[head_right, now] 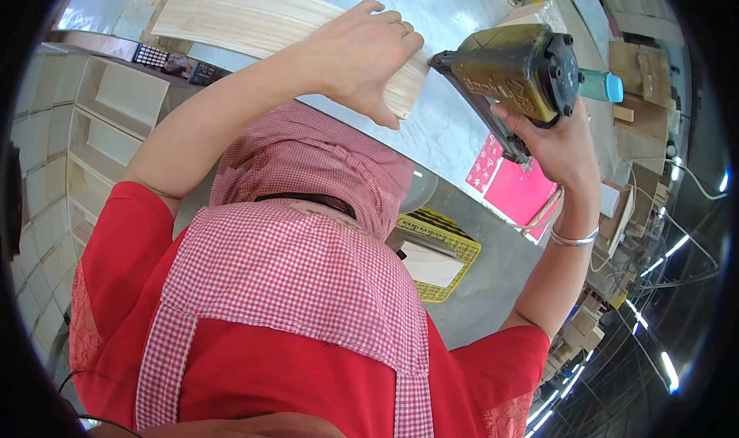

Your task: Assembling wooden boxes by applying glue and using a nail gun.

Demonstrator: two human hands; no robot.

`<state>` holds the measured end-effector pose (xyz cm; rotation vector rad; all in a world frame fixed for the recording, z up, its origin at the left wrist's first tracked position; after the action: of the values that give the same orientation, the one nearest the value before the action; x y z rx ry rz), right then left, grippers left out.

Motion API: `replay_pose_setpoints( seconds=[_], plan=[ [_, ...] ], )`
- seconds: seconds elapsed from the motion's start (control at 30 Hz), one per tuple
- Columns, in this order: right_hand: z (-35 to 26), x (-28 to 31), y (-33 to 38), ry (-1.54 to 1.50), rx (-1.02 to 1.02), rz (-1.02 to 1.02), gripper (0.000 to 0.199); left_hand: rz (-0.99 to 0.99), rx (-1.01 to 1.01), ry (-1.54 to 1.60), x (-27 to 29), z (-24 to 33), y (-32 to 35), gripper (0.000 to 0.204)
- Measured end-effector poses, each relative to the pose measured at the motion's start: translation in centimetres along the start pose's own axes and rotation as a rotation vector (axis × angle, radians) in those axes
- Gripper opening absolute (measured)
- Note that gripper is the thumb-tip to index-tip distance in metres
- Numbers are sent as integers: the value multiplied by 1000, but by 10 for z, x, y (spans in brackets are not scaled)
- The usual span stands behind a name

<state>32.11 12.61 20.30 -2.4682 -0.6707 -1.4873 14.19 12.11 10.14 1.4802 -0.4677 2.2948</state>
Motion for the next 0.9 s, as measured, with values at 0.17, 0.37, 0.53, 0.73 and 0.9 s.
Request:
replay_pose_setpoints(
  seconds=[0.17,0.37,0.53,0.73,0.9],
  plan=[
    [12,-1,7,-104,-97,36,39,2,-19,-24,1,1,-2,85],
    [67,1,58,-89,-194,303,39,94,-29,32,13,-21,-3,83],
    [144,-13,149,-33,-306,382,45,-422,137,84,41,-68,-5,45],
    [222,-55,209,544,-487,334,53,-128,318,283,109,-64,-26,31],
    [242,-77,226,547,-620,384,62,115,541,1365,104,-64,-7,32]
  ],
)
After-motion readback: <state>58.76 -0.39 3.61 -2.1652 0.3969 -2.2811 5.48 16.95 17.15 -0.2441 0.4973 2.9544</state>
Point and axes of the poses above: each hand's wrist, its own y-axis away from the middle knuckle, its own x-axis out of the back of the hand, z = x × y, the point moved 8 cm from there along -y, towards the middle knuckle, and after that the axes turned 15 degrees about x, right-handed, at the moved point
